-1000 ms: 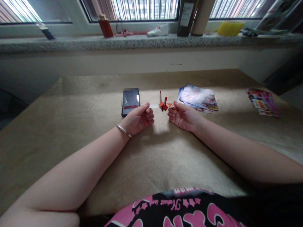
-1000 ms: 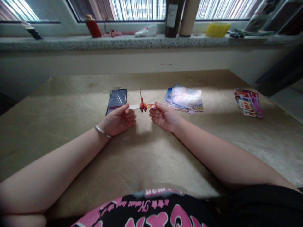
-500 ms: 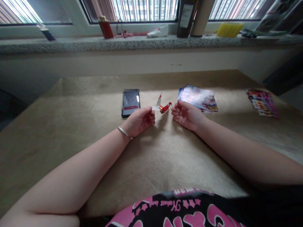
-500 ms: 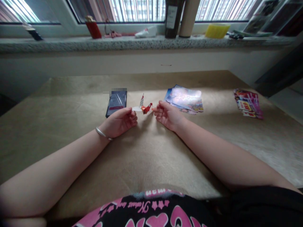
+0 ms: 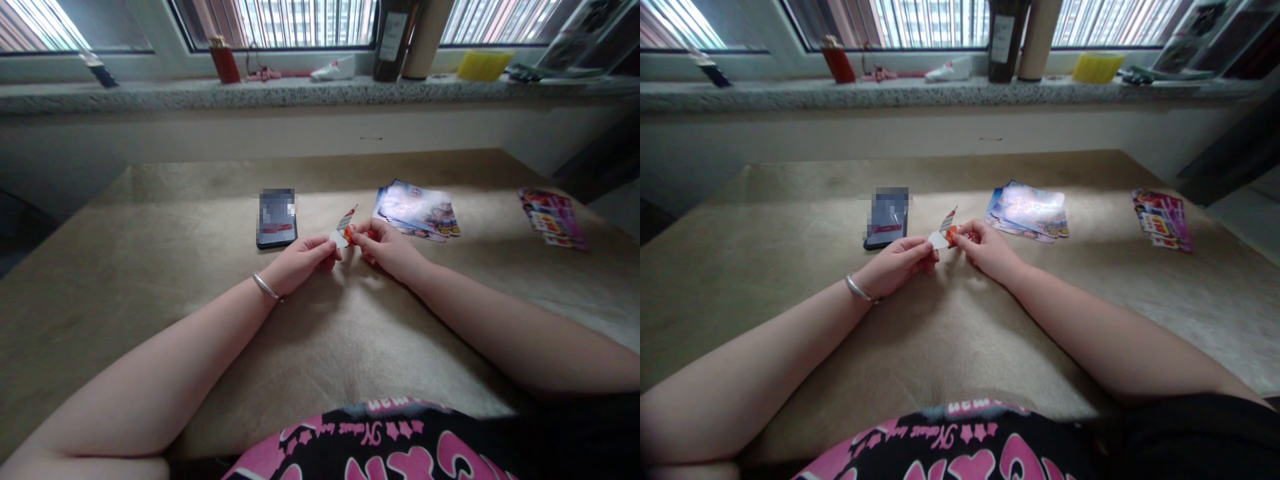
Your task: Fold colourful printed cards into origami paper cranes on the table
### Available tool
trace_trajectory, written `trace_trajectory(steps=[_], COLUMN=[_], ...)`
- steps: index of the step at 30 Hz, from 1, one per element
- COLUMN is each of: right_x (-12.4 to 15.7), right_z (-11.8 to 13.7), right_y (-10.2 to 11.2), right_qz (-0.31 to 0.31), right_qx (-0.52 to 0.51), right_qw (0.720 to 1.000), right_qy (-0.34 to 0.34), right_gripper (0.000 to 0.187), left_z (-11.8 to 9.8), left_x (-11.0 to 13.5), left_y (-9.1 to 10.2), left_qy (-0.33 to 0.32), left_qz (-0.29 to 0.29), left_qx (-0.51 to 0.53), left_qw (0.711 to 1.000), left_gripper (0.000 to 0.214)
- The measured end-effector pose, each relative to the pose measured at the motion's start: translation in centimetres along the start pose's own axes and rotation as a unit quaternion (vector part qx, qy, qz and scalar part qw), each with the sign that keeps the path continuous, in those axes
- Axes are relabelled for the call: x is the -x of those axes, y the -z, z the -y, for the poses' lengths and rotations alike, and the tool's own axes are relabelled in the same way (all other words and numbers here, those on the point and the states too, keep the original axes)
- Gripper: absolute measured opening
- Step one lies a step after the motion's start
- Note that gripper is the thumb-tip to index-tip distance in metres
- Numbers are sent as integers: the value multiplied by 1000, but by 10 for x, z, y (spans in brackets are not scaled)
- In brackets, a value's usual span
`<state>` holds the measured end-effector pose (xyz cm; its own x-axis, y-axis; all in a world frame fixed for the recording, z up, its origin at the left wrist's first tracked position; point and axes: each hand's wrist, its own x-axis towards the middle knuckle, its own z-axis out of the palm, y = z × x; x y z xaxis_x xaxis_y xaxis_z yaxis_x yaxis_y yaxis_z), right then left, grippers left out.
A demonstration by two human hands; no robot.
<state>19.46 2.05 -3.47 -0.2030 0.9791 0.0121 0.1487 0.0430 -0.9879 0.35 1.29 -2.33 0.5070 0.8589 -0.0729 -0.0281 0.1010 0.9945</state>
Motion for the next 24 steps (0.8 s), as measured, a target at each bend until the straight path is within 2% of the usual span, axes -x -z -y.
trace_trajectory(steps=[3,9,12,15,21,24], right_x=[-1,-5,-10,-22,-63,-82], right_z=[2,7,8,9,12,12], right_y=[-2,-3,-3,1,0,-9], right_qz=[-25,-73,-101,-103,-70,-81], right_qx=[-17,-57,-60,-47,17,49], right_qw=[1000,996,993,994,997,995], right_qy=[-2,3,2,1,16,26], right_gripper=[33,29,23,17,8,10], left_z=[-4,-10,-12,-11,-11,-13], left_x=[4,10,11,9,7,8], left_y=[-2,-6,-4,-2,-1,-2], left_qy=[-15,-55,-95,-134,-147,-155], left_qz=[26,-6,-18,-39,-52,-37], left_qx=[-110,-293,-384,-459,-598,-632], left_qw=[993,954,918,877,786,758], left_gripper=[36,31,31,29,17,13])
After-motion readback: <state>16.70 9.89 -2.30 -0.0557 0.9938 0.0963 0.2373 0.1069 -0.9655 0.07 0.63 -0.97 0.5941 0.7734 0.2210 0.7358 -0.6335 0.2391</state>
